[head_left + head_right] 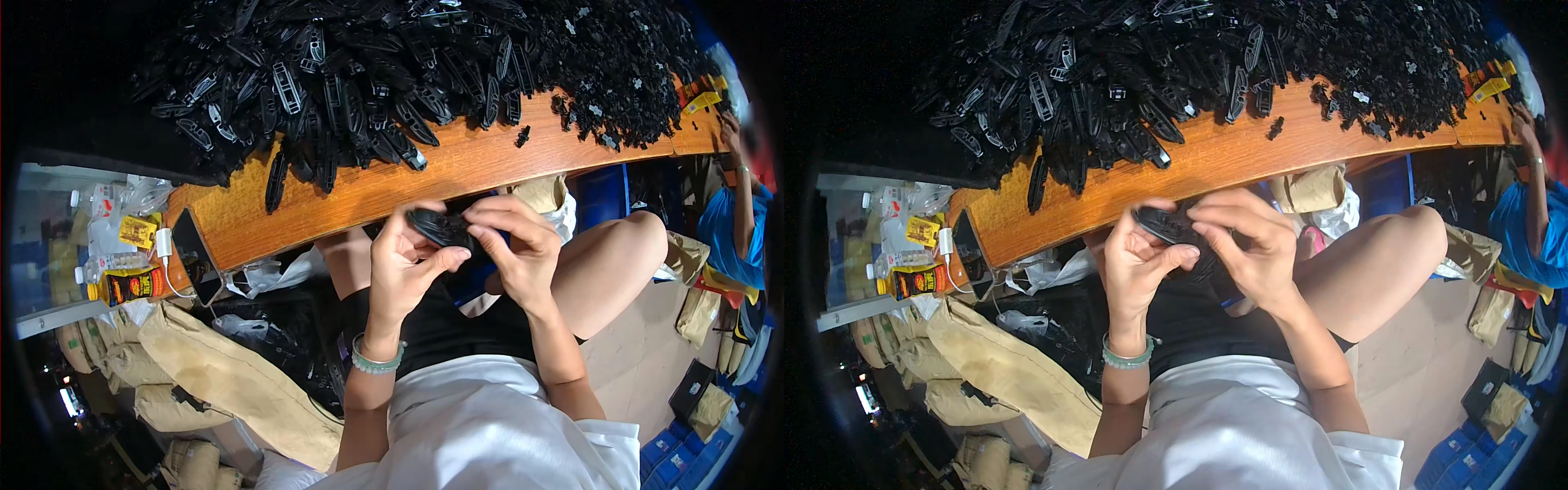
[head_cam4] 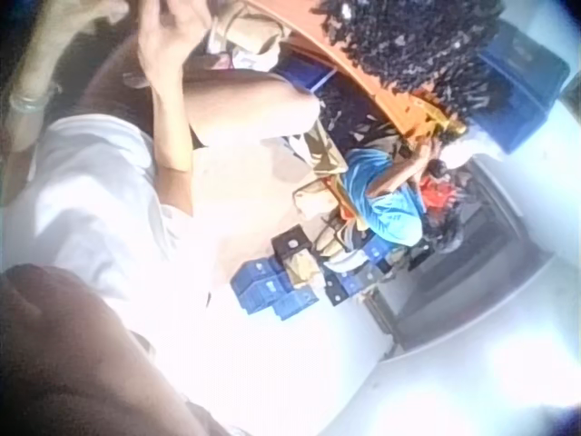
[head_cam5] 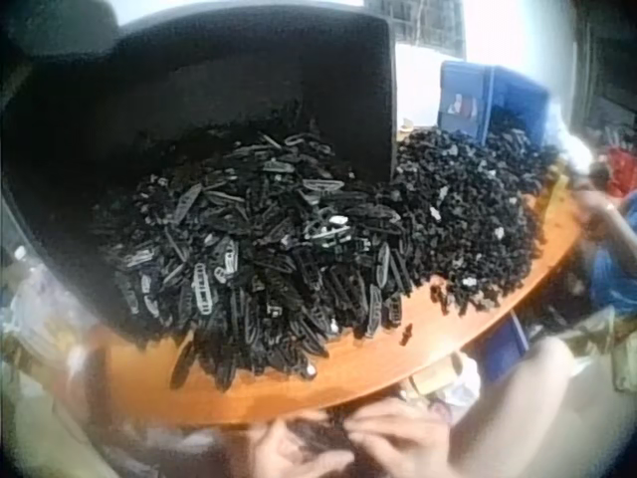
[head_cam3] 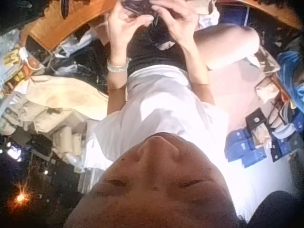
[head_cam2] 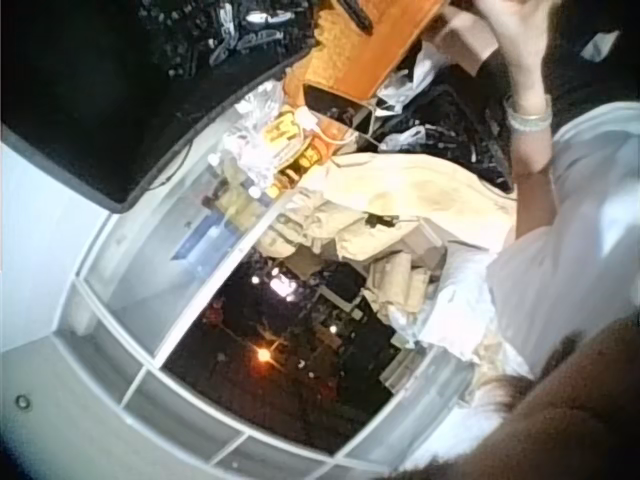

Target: The person repeatedly picks up plastic frame pieces and small components from the workbench, connects them together by hand, and drops the assembled parts into a container.

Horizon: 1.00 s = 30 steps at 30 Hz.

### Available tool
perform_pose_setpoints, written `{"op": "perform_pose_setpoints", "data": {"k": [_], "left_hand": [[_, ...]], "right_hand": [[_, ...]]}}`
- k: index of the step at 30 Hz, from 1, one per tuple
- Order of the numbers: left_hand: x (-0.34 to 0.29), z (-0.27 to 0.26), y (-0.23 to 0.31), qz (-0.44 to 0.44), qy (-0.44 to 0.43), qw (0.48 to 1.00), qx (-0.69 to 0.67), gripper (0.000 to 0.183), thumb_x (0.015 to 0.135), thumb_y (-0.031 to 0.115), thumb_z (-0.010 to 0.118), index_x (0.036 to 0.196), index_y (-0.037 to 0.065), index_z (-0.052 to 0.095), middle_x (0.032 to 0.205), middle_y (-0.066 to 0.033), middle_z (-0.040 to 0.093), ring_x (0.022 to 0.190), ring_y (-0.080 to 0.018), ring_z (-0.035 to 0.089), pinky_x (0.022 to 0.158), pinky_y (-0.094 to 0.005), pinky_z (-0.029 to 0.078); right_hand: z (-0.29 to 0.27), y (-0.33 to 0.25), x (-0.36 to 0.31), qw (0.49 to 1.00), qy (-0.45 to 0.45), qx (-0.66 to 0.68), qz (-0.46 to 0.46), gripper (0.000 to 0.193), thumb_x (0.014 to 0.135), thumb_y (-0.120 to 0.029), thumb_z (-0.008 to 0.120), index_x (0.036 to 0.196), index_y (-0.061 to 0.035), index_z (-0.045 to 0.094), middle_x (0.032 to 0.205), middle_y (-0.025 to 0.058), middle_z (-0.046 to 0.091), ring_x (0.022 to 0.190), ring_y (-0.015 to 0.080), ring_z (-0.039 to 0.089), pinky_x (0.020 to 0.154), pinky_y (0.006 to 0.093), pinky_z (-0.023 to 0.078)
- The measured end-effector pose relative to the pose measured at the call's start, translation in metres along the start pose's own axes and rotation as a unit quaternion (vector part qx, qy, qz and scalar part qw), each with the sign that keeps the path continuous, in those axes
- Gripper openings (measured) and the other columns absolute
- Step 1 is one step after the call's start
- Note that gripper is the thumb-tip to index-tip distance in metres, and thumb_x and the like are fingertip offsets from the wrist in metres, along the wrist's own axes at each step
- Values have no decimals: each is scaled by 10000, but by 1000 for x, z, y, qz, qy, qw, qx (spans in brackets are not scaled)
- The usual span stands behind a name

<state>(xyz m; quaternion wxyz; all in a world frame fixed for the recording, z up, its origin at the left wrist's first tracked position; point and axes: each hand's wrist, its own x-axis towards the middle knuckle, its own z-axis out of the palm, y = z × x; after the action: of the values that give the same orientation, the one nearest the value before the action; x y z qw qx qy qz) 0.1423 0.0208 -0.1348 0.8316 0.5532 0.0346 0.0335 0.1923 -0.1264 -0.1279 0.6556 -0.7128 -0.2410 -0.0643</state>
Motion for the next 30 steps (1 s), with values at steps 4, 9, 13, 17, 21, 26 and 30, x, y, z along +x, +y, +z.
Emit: {"op": "perform_pose_setpoints", "data": {"k": [4, 9, 13, 17, 21, 26, 30], "left_hand": [[-1, 1, 6, 13, 26, 994, 106, 240, 772, -69, 670, 974, -63, 540, 876, -109, 635, 796, -147, 644, 736, -247, 545], [-3, -4, 9, -23, 21, 996, 83, 214, 781, -64, 660, 972, -63, 563, 848, -114, 639, 733, -151, 652, 640, -229, 550], [-2, -3, 9, -25, 31, 996, 83, 212, 788, -48, 659, 989, -63, 592, 863, -121, 639, 697, -148, 652, 556, -201, 533], [-2, -2, 6, -24, 57, 994, 90, 199, 795, -43, 648, 990, -59, 608, 892, -120, 639, 683, -133, 640, 559, -193, 523], [0, 2, 6, 66, 33, 981, 179, 154, 807, -47, 612, 960, -52, 626, 904, -96, 636, 654, -104, 613, 547, -195, 507], [1, 2, 0, 37, 41, 990, 128, 103, 854, 5, 577, 918, -69, 609, 805, -92, 629, 627, -91, 602, 526, -190, 497], [10, -14, -4, 104, 148, 980, 82, 213, 917, 111, 518, 737, -2, 507, 635, -81, 589, 567, -102, 591, 461, -203, 460]], "right_hand": [[-3, 1, 2, 996, -51, -51, -56, 205, 659, 96, 665, 842, 7, 680, 853, 111, 643, 789, 230, 601, 699, 314, 473], [-3, 4, 3, 985, -58, -91, -132, 232, 621, 86, 671, 839, 6, 666, 846, 101, 630, 786, 250, 586, 701, 337, 467], [-4, 3, 3, 968, -58, -173, -174, 226, 621, 61, 678, 839, 1, 659, 873, 92, 623, 793, 250, 581, 705, 344, 465], [-11, 4, 7, 971, -111, -147, -153, 233, 661, 22, 694, 892, 12, 664, 909, 101, 631, 819, 246, 591, 726, 337, 468], [-14, 5, 2, 986, -119, -26, 116, 277, 732, -63, 724, 991, 14, 665, 914, 131, 651, 831, 226, 612, 758, 305, 468], [-17, 5, 4, 983, -134, -25, 123, 241, 744, -54, 704, 976, 1, 671, 884, 135, 653, 833, 231, 617, 747, 308, 468], [-29, 35, 28, 970, 29, -241, -5, 204, 764, 22, 629, 955, -26, 686, 963, 142, 628, 860, 253, 609, 762, 344, 474]]}}
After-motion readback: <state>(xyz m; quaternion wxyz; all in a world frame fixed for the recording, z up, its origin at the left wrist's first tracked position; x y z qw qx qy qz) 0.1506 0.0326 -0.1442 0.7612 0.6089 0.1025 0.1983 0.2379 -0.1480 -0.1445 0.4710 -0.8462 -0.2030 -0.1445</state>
